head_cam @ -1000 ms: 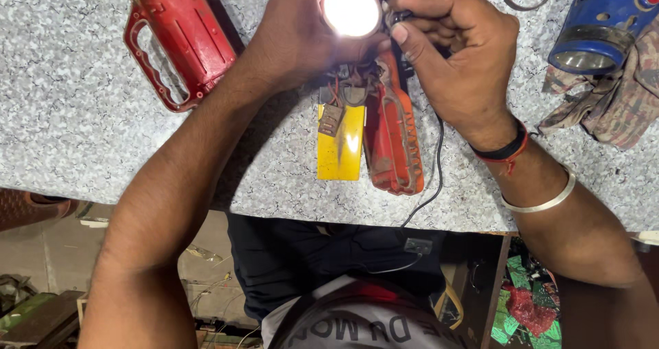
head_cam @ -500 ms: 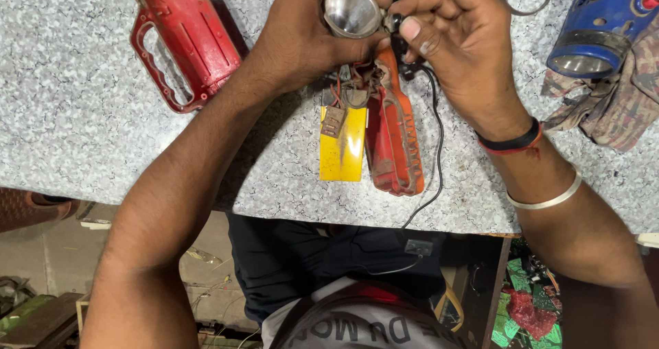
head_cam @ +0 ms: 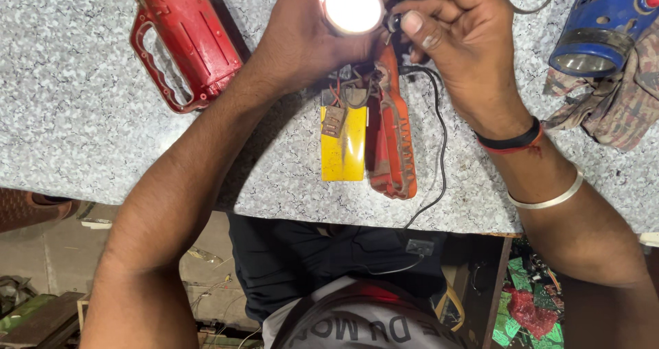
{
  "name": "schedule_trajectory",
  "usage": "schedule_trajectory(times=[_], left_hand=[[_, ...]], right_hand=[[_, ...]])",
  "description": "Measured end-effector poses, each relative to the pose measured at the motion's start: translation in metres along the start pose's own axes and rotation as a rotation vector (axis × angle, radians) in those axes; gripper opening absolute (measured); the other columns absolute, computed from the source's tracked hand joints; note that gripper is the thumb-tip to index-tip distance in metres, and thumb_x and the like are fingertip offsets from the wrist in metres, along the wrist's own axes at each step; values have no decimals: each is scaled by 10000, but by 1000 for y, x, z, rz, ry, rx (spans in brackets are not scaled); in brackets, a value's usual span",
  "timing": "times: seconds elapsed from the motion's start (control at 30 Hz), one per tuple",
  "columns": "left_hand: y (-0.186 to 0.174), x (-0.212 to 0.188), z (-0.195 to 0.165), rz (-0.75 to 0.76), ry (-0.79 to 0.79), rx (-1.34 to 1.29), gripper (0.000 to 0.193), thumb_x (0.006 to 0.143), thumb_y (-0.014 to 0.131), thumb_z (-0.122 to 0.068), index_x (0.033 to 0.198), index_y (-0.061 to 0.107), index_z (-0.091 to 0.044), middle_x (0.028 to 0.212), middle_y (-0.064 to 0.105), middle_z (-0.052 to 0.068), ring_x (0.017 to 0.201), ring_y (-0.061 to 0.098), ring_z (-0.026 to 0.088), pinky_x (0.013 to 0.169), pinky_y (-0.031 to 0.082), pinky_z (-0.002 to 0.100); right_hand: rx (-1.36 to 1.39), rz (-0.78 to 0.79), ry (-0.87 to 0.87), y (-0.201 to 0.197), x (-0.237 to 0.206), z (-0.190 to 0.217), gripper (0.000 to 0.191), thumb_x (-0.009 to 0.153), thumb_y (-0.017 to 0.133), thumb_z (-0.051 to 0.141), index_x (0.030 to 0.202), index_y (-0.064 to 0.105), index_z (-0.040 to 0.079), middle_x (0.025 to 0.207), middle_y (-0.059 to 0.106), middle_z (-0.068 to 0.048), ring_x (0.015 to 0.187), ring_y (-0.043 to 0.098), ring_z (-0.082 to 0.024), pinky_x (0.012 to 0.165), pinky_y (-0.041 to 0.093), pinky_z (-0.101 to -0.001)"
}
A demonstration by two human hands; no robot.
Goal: The person disassembles a red handheld flashlight, removes the bulb and reflector, and uses a screwdriver to adjust internal wiring and contacts. The person repeatedly tests the bulb by connecting it to a yellow battery pack, then reassembles the components into the red casing.
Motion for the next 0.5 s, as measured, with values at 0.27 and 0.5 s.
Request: schedule_trajectory(times=[0.27,0.5], left_hand=[[-3,-1,1,77,182,-37,434,1003,839,-58,1325,550,-25,1304,645,91,1206,673,140,1049,628,322],[-2,-5,8,64,113,152,430,1029,902,-201,1290,606,-29,1205,716,61,1108,763,153,941,644,316]], right_hand=[[-600,-37,-262,9,-12,13,290,1041,873,9,1211,639,-18,1040,690,-61,912,648,-63,766,522,-164],[-743,-30,-442,11,-14,21,198,1055,824,-36,1170,663,-43,990,721,-82,889,689,-101,773,530,-198]])
Point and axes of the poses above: each hand's wrist, its own x-axis towards the middle knuckle, its own y-axis out of the palm, z = x × y, the point moved 2 cm from there along x, towards the middle knuckle
